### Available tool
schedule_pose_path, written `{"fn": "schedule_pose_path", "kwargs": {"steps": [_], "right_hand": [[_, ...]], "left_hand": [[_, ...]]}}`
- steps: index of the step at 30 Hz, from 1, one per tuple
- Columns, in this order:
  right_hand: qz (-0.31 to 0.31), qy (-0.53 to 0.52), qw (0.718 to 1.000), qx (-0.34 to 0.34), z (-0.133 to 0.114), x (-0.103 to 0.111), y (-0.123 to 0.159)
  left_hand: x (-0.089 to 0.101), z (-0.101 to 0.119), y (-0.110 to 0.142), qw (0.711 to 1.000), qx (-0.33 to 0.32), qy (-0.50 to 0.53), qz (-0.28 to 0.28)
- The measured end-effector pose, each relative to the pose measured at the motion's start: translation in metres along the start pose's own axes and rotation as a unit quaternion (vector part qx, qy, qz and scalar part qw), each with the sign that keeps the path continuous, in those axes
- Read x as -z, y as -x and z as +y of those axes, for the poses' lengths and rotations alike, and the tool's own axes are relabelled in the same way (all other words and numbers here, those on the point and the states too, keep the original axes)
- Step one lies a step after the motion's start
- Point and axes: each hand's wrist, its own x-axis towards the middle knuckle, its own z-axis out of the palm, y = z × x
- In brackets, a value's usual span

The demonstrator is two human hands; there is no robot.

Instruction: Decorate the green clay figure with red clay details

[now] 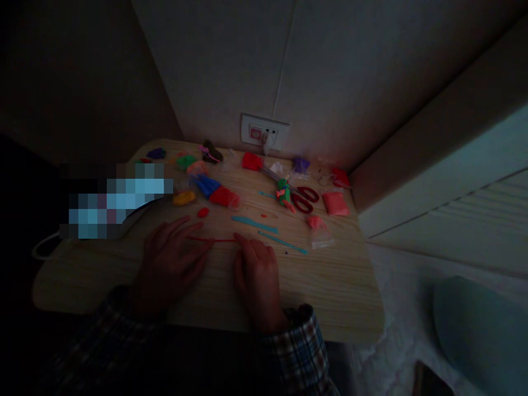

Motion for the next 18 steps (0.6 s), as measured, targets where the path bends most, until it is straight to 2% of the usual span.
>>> {"fn": "schedule_pose_path", "kwargs": {"steps": [5, 12, 18], "right_hand": [[0.004, -0.002, 1.0, -0.001, 0.0001, -0.0012, -0.0002], [0.004, -0.001, 1.0, -0.001, 0.0003, -0.0008, -0.0003], [0.001, -0.004, 1.0, -0.001, 0.0004, 0.0, -0.0005]], "left_hand": [[-0.0056, -0.0009, 0.0001, 1.0, 0.01, -0.007, -0.004], [-0.0031, -0.0006, -0.0003, 1.0, 0.007, 0.007, 0.006], [-0.0051, -0.0013, 0.0004, 1.0, -0.009, 0.017, -0.014]]}}
